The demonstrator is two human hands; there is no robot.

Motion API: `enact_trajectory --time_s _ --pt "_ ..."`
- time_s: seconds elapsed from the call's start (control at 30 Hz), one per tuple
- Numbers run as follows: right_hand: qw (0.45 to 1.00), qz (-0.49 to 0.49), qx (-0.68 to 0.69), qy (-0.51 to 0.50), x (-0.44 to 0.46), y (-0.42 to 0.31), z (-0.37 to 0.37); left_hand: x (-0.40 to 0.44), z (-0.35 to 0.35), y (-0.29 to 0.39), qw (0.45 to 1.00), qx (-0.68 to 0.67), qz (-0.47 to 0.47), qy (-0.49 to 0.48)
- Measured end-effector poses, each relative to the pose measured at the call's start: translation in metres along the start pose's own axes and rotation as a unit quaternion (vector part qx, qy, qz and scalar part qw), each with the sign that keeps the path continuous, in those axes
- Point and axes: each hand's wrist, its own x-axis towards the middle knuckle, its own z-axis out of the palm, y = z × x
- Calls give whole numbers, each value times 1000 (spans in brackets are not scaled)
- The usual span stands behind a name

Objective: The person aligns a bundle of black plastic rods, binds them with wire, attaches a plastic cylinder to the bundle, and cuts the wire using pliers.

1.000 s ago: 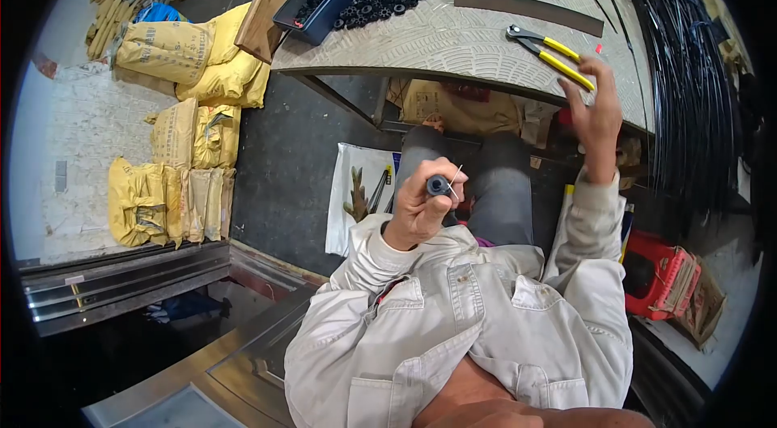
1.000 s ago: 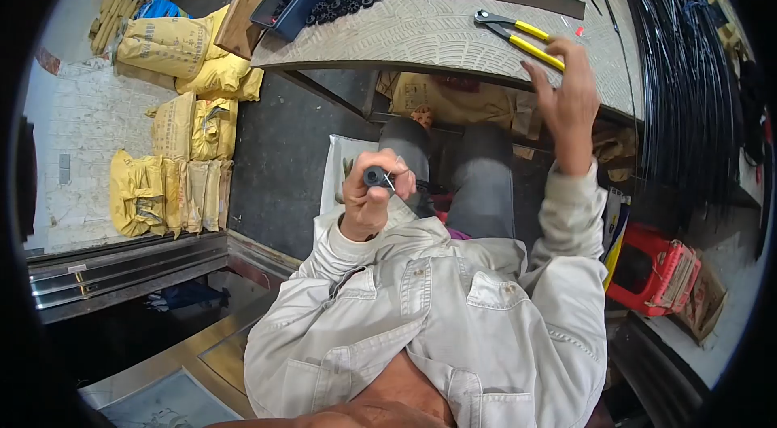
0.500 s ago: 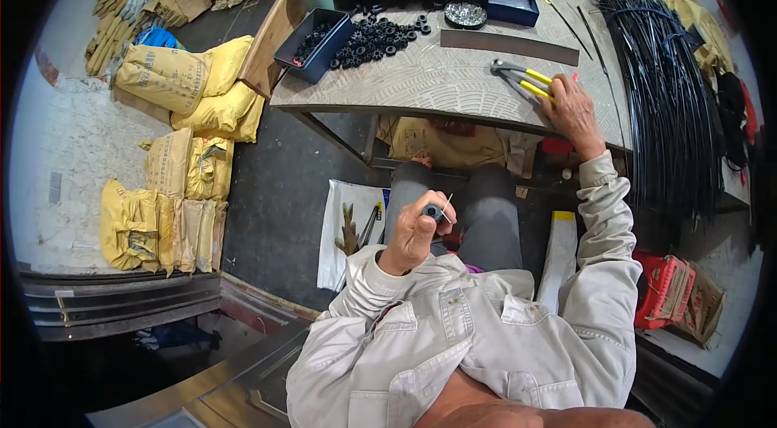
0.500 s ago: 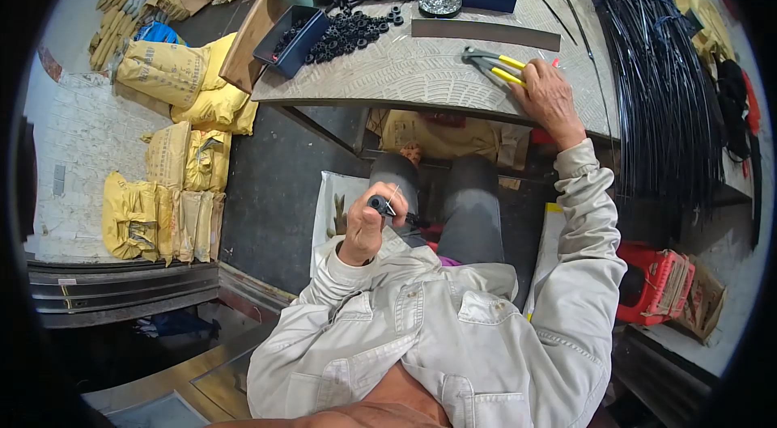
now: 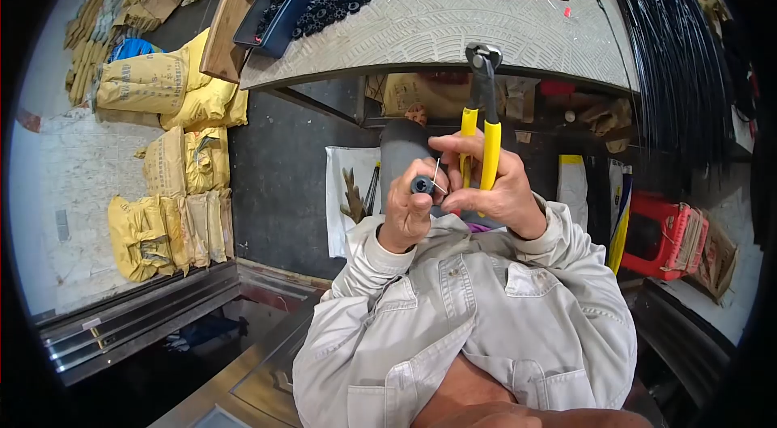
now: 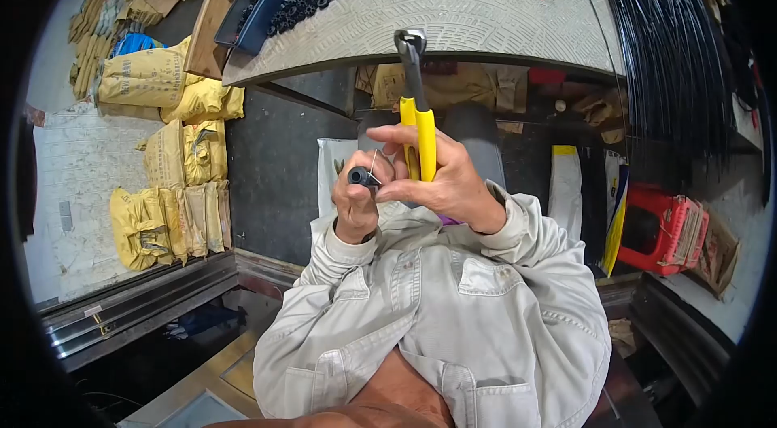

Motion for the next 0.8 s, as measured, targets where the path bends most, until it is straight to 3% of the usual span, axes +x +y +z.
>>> enact_trajectory --time_s 0.03,0.17,0.23,0.5,0.57,0.67,0.7,0.73,0.77,0.8 --pt "998 -41 -39 -7 1 1 0 0 1 1 1000 12 1 2" --pt "999 -43 -32 -7 2 3 0 -2 2 -1 999 14 28 17" --pt "990 -118 -62 52 3 14 4 -5 -3 -2 1000 21 -12 18" --pt "960 -156 -140 183 -5 -4 18 5 6 -3 996 58 9 62" --pt "914 -210 -321 132 -4 -13 2 6 7 -5 998 51 5 46" --pt "936 -185 -296 41 11 -28 -11 5 -1 -6 999 33 -7 -12" --pt "961 -159 -224 -26 20 -24 -20 6 -3 -2 999 16 -10 -41" --pt "996 -11 -56 -69 21 -20 -23 6 -4 0 998 0 -13 -68" --pt "978 135 114 -111 23 -14 -25 5 -5 -2 997 3 -17 -70" --pt "970 183 106 -121 21 -6 -28 5 -7 -5 998 7 -13 -66"
